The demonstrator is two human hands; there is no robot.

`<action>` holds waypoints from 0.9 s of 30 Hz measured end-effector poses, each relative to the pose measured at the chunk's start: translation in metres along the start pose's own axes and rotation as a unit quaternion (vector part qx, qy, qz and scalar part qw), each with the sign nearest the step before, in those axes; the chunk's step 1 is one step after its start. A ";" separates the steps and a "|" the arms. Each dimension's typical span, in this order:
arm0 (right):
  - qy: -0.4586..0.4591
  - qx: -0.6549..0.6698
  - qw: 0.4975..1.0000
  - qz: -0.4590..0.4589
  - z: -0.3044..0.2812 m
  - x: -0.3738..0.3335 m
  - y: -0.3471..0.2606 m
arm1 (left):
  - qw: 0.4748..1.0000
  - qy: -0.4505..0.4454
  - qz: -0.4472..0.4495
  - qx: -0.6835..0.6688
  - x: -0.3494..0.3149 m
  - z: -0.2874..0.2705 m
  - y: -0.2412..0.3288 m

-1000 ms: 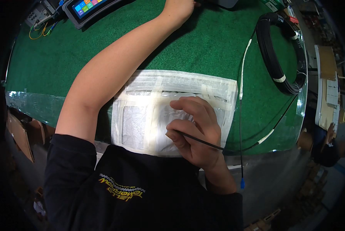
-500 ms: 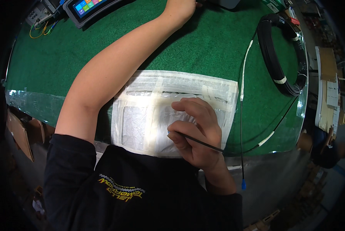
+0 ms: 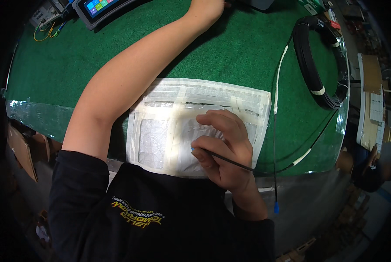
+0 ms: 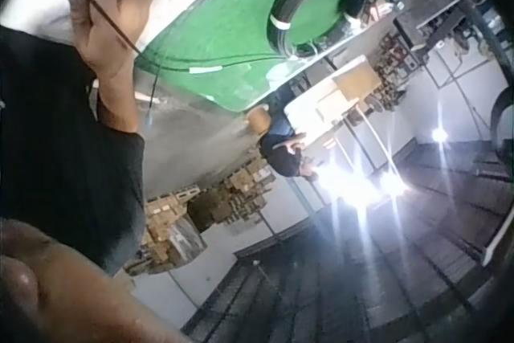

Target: Inspecting the end face of a fiber optic cable using a microscopic viewer and specialized testing equipment.

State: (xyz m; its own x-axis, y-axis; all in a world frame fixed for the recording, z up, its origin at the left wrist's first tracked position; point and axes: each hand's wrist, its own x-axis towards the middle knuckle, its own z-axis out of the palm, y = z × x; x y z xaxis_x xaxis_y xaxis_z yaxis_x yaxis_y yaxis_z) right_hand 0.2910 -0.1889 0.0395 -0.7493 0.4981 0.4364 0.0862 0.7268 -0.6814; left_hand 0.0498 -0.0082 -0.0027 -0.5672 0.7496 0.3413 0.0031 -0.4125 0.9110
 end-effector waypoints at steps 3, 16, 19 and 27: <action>0.005 -0.006 1.000 0.005 0.000 0.000 -0.001 | 1.000 -0.001 -0.001 0.001 0.001 0.000 -0.001; 0.006 -0.005 1.000 0.001 0.000 -0.002 0.000 | 0.999 -0.003 0.000 0.043 0.000 -0.002 0.001; -0.001 -0.019 1.000 -0.002 0.000 0.000 -0.003 | 0.997 0.023 0.061 0.049 0.003 -0.001 -0.007; 0.003 -0.024 1.000 -0.002 0.000 -0.002 -0.002 | 1.000 -0.008 0.017 0.019 0.000 -0.002 0.001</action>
State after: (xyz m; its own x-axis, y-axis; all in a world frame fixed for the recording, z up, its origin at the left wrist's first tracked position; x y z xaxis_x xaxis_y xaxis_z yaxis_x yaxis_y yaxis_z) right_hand 0.2925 -0.1916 0.0399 -0.7459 0.4975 0.4429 0.1148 0.7510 -0.6503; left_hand 0.0483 -0.0099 -0.0022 -0.5528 0.7437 0.3760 0.0543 -0.4181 0.9068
